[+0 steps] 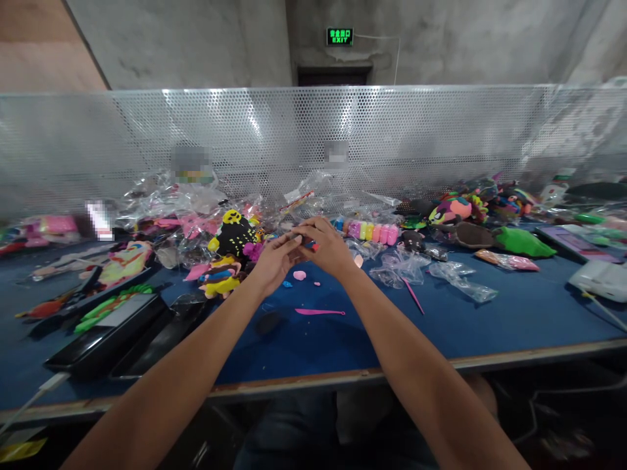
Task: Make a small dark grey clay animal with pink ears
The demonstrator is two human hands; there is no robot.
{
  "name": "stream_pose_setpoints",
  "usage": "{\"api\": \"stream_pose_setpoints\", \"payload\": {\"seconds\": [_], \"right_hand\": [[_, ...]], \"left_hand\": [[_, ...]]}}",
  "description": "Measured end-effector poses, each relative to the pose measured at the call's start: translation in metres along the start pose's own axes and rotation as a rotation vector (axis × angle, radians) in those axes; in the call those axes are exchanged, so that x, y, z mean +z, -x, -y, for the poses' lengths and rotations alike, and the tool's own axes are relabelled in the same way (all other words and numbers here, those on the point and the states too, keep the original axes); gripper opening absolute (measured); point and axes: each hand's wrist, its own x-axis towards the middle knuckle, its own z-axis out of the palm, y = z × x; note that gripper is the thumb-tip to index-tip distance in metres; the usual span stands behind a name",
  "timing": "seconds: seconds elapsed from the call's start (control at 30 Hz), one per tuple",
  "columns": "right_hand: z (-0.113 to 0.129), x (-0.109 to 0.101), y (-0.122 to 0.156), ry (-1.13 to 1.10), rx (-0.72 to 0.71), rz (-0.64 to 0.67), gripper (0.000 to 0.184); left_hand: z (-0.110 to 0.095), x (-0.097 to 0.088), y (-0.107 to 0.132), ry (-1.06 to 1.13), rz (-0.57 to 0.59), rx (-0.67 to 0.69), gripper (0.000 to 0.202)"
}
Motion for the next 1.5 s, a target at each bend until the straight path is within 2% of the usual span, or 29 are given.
{"api": "stream_pose_setpoints", "payload": {"seconds": [0.47,0.67,0.9,1.17,1.37,1.5], "right_hand": [[0.0012,0.0017,-0.0002,0.056,0.014,0.002,0.027],[0.0005,0.0011,0.0002,0.064,0.005,0.003,0.024],[0.0014,0.0017,0.0000,0.054,0.014,-0.023,0.019],[0.0027,0.0011,-0.0011,0.034,0.004,-0.022,0.017],[0.0022,0.0011,-0.0003,0.042,0.019,-0.010,0.028],[0.0031,0.0000,-0.0008,0.030,0.024,-0.006,0.022]], "left_hand": [[0.0017,-0.0027,-0.0011,-0.056,-0.032,0.025,0.029],[0.0020,-0.0025,-0.0023,-0.020,-0.085,0.017,0.032],[0.0013,-0.0033,-0.0020,-0.025,-0.080,0.021,0.030],[0.0011,-0.0043,-0.0019,-0.039,-0.063,0.025,0.039],[-0.0012,-0.0026,-0.0013,-0.036,-0.096,0.062,0.046],[-0.0015,-0.0016,-0.0013,-0.032,-0.090,0.082,0.048]]}}
